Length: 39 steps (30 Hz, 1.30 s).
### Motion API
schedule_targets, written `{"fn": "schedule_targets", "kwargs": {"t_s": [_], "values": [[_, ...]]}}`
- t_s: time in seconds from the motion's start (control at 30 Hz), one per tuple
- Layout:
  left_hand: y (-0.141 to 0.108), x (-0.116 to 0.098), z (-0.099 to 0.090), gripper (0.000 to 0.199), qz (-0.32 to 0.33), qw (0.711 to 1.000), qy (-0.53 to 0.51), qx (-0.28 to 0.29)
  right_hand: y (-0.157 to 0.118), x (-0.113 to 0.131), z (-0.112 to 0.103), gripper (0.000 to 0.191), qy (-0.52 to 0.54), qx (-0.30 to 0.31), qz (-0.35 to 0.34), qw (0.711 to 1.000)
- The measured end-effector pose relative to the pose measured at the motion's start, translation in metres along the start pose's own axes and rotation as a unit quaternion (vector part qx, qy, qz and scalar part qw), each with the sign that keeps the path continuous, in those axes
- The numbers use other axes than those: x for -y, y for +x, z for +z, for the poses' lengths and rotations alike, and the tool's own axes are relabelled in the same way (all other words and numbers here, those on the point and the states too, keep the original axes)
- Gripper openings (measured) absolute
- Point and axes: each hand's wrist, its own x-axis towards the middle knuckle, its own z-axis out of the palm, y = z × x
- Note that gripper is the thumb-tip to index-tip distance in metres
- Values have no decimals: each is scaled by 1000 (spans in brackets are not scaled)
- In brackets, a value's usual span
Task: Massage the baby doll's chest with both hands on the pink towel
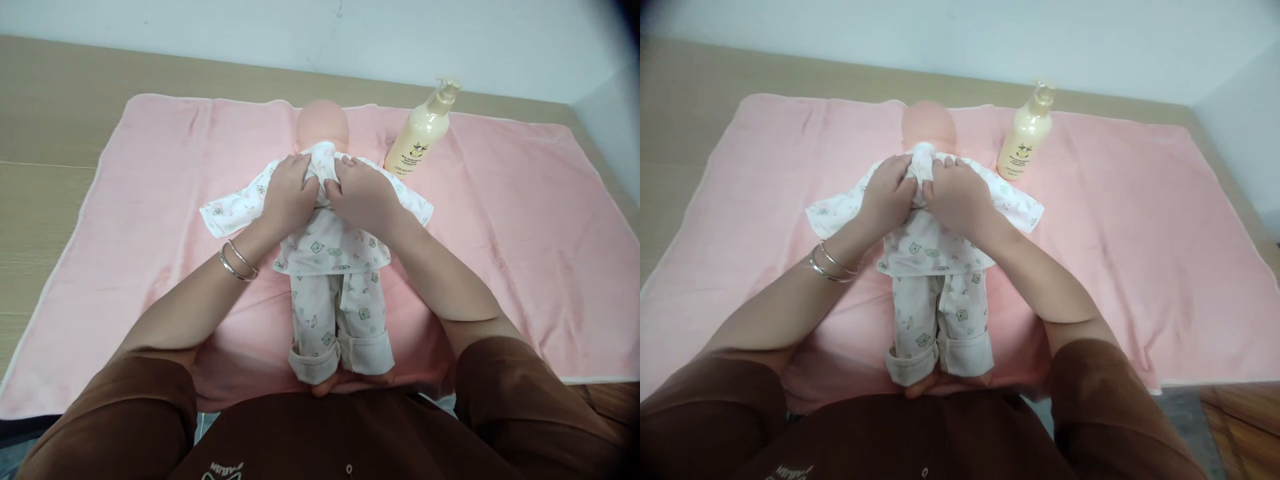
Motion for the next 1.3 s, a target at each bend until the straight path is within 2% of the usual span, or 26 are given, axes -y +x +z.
{"fn": "schedule_targets", "kwargs": {"t_s": [0.17,0.4,1.0,1.3], "values": [[-11,0,16,44,2,998,-25,-50,12,-7,10,55,9,-38,9,999],[-10,3,17,47,14,998,-16,-59,14,-9,21,63,-2,-43,12,999],[-11,0,15,46,2,998,-35,-49,13,-9,21,63,0,-57,9,998],[-7,10,23,51,30,996,-43,-70,15,-7,22,66,-28,-48,10,998]]}}
